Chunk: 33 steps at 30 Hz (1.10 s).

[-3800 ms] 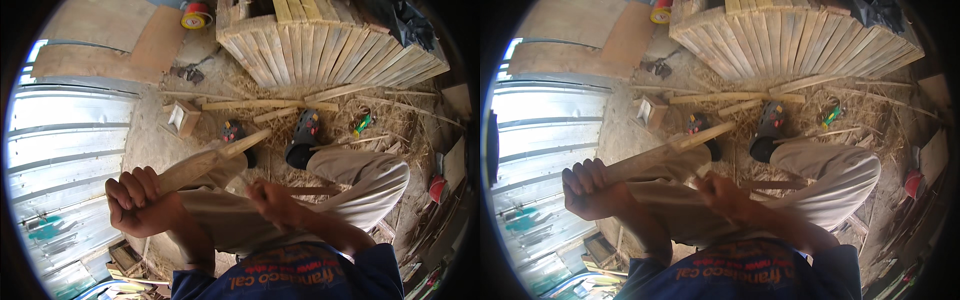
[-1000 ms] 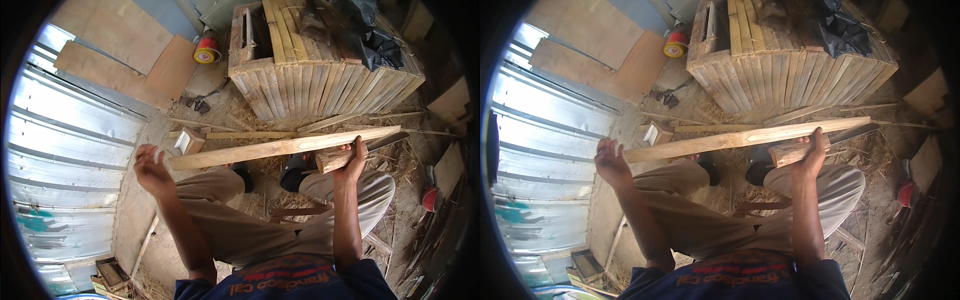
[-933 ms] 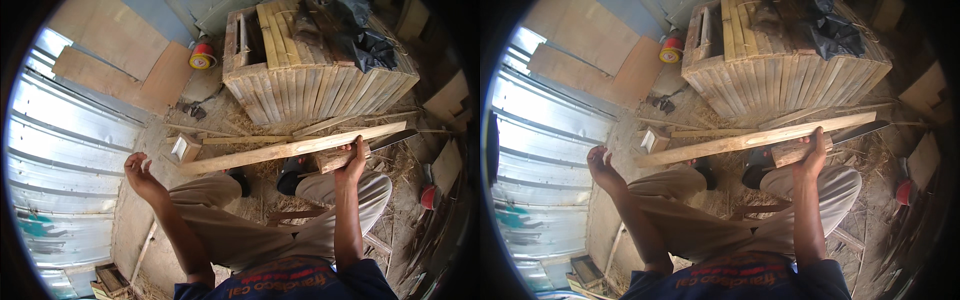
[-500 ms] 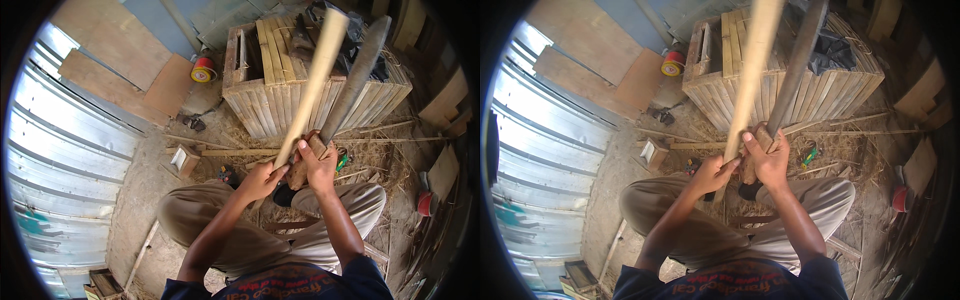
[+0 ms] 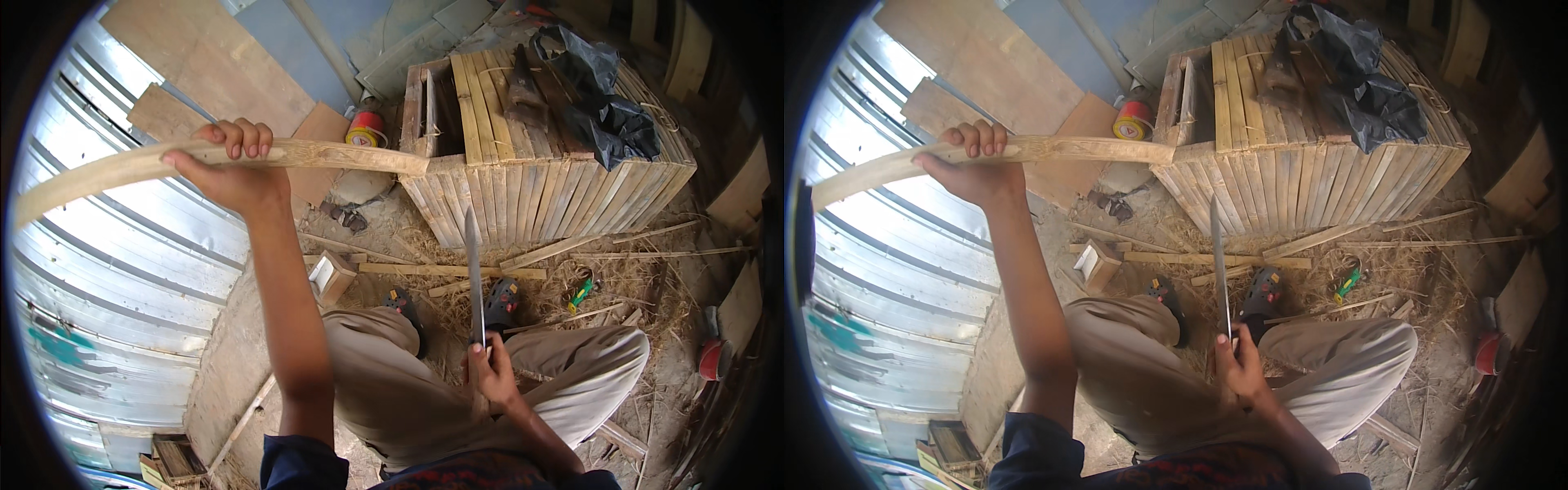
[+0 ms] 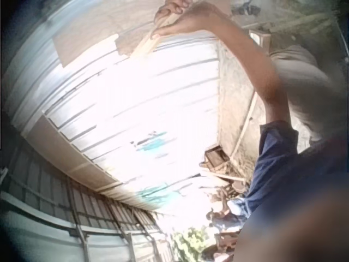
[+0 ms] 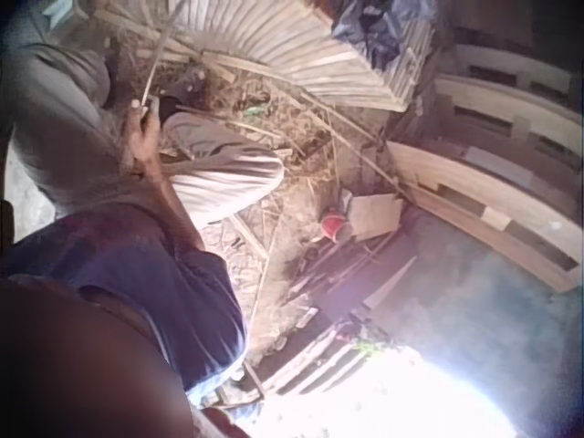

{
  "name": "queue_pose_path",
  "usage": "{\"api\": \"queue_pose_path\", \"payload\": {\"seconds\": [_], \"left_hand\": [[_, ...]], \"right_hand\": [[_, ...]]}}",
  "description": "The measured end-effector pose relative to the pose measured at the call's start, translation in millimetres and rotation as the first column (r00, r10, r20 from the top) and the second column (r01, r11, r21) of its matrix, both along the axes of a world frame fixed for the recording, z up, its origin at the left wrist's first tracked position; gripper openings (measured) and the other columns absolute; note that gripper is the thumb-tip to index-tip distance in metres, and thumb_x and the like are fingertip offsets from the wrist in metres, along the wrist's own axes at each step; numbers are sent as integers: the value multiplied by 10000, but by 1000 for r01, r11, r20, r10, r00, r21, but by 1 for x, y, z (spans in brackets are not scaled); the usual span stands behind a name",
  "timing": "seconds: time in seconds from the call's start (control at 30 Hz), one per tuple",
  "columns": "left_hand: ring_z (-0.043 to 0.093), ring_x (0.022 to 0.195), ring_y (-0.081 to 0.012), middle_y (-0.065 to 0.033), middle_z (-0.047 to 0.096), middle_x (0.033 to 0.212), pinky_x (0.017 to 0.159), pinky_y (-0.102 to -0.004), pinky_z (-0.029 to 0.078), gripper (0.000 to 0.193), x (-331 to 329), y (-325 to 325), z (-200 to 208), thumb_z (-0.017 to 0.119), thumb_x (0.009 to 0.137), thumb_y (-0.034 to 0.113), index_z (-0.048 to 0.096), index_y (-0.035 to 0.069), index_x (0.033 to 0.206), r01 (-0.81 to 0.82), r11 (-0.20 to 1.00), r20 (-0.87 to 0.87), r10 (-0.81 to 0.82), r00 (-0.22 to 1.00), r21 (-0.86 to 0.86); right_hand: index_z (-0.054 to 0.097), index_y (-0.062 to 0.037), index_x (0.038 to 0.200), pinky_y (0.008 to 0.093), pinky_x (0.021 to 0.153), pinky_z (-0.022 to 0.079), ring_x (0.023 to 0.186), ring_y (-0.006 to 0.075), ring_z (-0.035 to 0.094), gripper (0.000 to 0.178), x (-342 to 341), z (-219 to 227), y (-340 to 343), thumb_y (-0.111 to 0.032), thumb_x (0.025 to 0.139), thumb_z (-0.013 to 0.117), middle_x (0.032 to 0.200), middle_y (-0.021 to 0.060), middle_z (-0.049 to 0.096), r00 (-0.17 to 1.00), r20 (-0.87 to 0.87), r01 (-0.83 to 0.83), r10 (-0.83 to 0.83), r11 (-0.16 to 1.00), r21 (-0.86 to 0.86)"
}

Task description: The person sits on the floor and uses a knife to shave and shape a long, thin piece of wood. They repeatedly scrape the blade along the wood's surface to remove thin layers and smooth the edges.

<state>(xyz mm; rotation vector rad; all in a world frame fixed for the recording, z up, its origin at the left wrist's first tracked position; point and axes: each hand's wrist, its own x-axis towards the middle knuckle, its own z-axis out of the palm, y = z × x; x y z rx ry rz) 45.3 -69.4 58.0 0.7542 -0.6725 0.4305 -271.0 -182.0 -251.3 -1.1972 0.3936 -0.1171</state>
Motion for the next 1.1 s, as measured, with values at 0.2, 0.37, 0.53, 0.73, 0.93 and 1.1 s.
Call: {"api": "queue_pose_path", "payload": {"seconds": [0.2, 0.37, 0.53, 0.73, 0.93, 1.1], "left_hand": [[300, 448, -117, 4, 314, 554, 426, -245, 272, 762, 16, -13, -34, 209, 867, 856, 406, 144, 684, -105, 992, -187, 90, 978, -74], [243, 424, -117, 5, 250, 503, 412, -250, 257, 798, 24, -14, -34, 308, 782, 919, 368, 132, 658, -146, 987, -198, 132, 971, -59], [229, 411, -118, 5, 243, 492, 399, -250, 247, 795, 18, -16, -33, 291, 777, 922, 344, 140, 644, -127, 992, -164, 121, 979, -24], [264, 445, -113, 11, 277, 540, 410, -246, 251, 780, 19, -12, -37, 247, 778, 918, 347, 149, 689, -91, 996, -131, 93, 987, 17], [271, 443, -111, 19, 277, 534, 414, -243, 254, 773, 20, -12, -37, 271, 765, 920, 344, 155, 679, -87, 996, -156, 83, 984, -20], [267, 433, -111, 19, 278, 523, 417, -242, 252, 765, 13, -15, -36, 274, 772, 910, 331, 156, 658, -82, 996, -136, 84, 987, 21]], "right_hand": [[492, -14, 1101, 294, 562, 498, 617, 123, 587, 222, 13, -1, -4, -229, 1052, 471, 802, 61, 580, 998, 35, -44, 53, 976, -215], [460, 1, 1333, 298, 632, 513, 692, 120, 601, 349, 53, 32, -26, -129, 1013, 512, 821, 94, 644, 993, 108, -13, 38, 974, -225], [265, -74, 1534, 288, 607, 522, 643, 107, 560, 548, 83, 58, -38, -82, 1024, 467, 841, 48, 590, 983, 147, -91, 109, 988, -128], [218, -106, 1564, 283, 609, 527, 653, 87, 536, 588, 96, 62, -39, -93, 1029, 462, 806, 24, 552, 987, 128, -91, 100, 993, -76], [213, -89, 1563, 282, 587, 520, 637, 72, 502, 591, 102, 62, -35, -79, 1025, 457, 790, 9, 526, 987, 138, -70, 83, 993, -96], [215, -31, 1550, 275, 573, 512, 596, 82, 529, 601, 103, 74, -32, -47, 998, 452, 769, 16, 537, 986, 135, -79, 94, 991, -109]]}}
